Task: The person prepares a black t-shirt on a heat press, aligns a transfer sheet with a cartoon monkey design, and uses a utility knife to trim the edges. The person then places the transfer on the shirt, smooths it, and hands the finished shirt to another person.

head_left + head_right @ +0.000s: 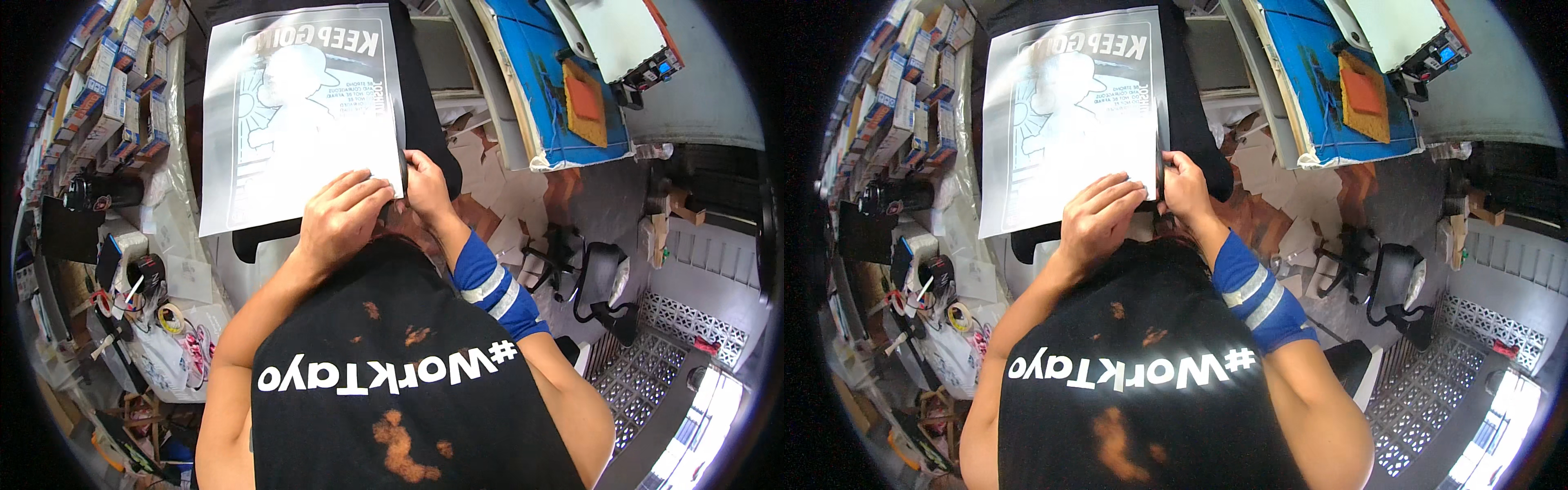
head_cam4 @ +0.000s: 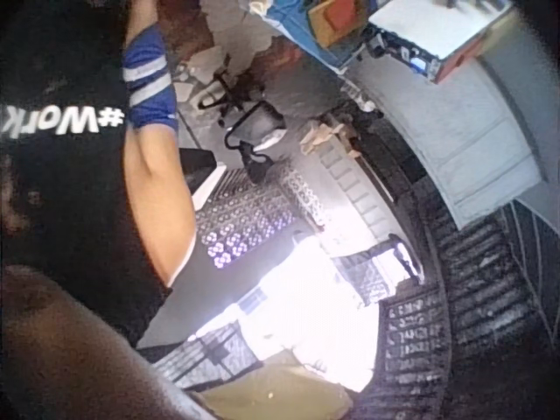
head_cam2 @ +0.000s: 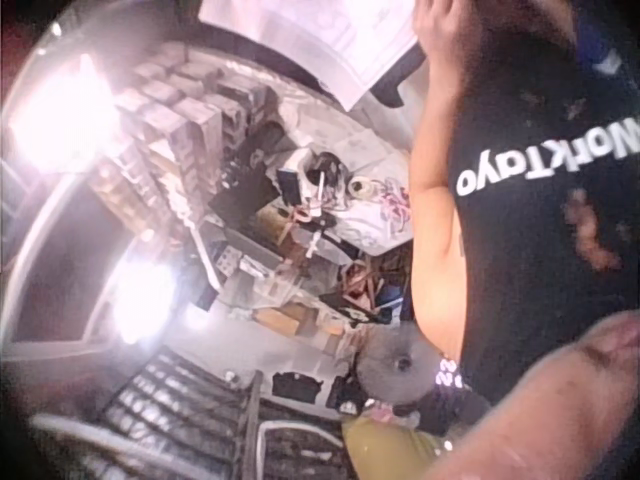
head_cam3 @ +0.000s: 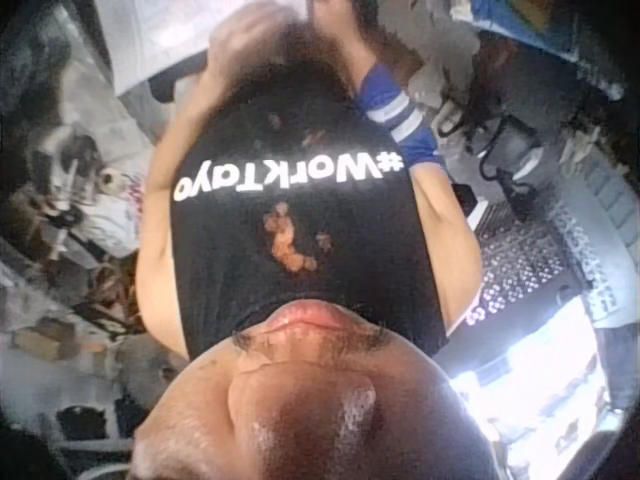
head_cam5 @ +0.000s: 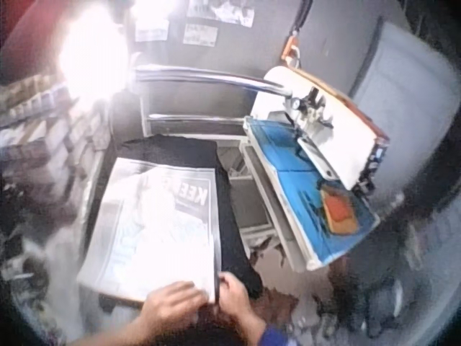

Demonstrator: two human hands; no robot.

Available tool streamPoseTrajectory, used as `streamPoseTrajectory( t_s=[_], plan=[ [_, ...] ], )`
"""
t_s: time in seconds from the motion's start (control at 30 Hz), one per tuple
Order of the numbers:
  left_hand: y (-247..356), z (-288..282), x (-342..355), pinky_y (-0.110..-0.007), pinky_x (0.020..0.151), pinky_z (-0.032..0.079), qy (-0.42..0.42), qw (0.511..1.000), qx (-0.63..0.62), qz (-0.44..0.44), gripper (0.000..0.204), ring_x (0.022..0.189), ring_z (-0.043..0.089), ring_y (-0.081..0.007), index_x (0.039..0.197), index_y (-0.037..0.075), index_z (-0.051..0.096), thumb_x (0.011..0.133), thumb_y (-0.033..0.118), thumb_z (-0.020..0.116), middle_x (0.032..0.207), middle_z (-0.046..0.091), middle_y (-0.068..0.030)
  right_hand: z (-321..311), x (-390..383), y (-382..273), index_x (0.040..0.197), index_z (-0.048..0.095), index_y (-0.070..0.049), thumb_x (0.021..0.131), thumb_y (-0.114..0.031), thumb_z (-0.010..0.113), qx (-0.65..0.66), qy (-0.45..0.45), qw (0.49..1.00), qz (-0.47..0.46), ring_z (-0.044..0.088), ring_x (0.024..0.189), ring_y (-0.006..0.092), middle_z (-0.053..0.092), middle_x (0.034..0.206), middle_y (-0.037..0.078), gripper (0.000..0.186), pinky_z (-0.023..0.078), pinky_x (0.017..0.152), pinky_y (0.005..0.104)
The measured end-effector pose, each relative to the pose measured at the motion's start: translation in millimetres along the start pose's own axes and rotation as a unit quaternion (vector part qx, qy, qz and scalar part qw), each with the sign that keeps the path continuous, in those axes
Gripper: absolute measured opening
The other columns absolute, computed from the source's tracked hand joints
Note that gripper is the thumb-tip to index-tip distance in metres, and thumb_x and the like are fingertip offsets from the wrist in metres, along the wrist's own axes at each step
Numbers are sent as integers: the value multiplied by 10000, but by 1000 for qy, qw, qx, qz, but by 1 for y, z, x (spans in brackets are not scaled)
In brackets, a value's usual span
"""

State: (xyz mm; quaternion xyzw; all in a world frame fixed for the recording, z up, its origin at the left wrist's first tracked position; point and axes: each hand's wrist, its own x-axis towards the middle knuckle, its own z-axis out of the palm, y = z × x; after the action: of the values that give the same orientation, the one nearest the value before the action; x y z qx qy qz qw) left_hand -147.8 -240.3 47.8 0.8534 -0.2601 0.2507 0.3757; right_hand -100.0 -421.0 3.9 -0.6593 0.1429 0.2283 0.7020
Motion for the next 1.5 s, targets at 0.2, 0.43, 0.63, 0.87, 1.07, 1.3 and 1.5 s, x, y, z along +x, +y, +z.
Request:
streamPoseTrajectory(
  t_s=[0.2, 0.43, 0.63, 0.87, 1.07, 1.3, 1.5],
  plan=[
    [7, -4, -2, -419, 898, 573, 8, 1000, -2, -5, 254, 993, 706, -296, 980, 50, 719, 726, 33, 724, 1019, 738, -73, 3, 18, -2, 1246, 556, 48, 1000, -157, 573, -44, 20, 998, -50, 590, 526, 118, 680, 808, 89, 321, 416, 382, 270],
    [21, -22, -1, -436, 907, 569, 12, 1000, -6, -3, 244, 1007, 701, -290, 993, 67, 723, 751, 37, 732, 1023, 731, -63, 7, 41, -27, 1238, 554, 27, 976, -183, 583, -6, 18, 999, -28, 628, 575, 125, 663, 751, 75, 337, 442, 402, 267],
    [27, -28, -5, -433, 913, 571, 11, 1000, -4, -9, 228, 1021, 699, -279, 982, 72, 725, 757, 38, 733, 1035, 730, -49, 10, 50, -37, 1216, 562, 35, 970, -151, 578, -10, 28, 999, -16, 587, 540, 104, 638, 713, 40, 309, 418, 398, 258],
    [32, -35, -9, -443, 925, 574, 13, 1000, 4, 7, 248, 1046, 695, -278, 1005, 83, 727, 758, 55, 742, 1063, 728, -47, 10, 67, -52, 1150, 592, 14, 978, -129, 547, -17, 19, 999, -25, 581, 516, 101, 643, 707, 36, 228, 416, 390, 256],
    [41, -45, -7, -447, 927, 577, -2, 1000, 0, 1, 229, 1056, 711, -281, 981, 70, 745, 758, 22, 752, 1032, 749, -63, 11, 85, -61, 1106, 599, -6, 966, -114, 558, -15, 21, 999, -29, 565, 502, 100, 638, 697, 30, 181, 385, 379, 252],
    [43, -56, -14, -444, 951, 564, -33, 999, -3, 27, 286, 1076, 684, -290, 1041, 66, 728, 757, 100, 721, 1077, 719, -68, 5, 132, -76, 1122, 604, -33, 968, -133, 540, -50, 20, 998, -26, 569, 553, 122, 615, 742, 35, 194, 390, 415, 263],
    [27, -100, -27, -474, 1053, 498, -248, 963, -50, -96, 262, 994, 694, -290, 1008, 88, 731, 746, 86, 717, 1008, 724, -88, -1, 120, -78, 1140, 607, -34, 965, -287, 704, -79, 16, 997, -7, 583, 566, 112, 582, 732, 22, 323, 405, 412, 259]
  ],
)
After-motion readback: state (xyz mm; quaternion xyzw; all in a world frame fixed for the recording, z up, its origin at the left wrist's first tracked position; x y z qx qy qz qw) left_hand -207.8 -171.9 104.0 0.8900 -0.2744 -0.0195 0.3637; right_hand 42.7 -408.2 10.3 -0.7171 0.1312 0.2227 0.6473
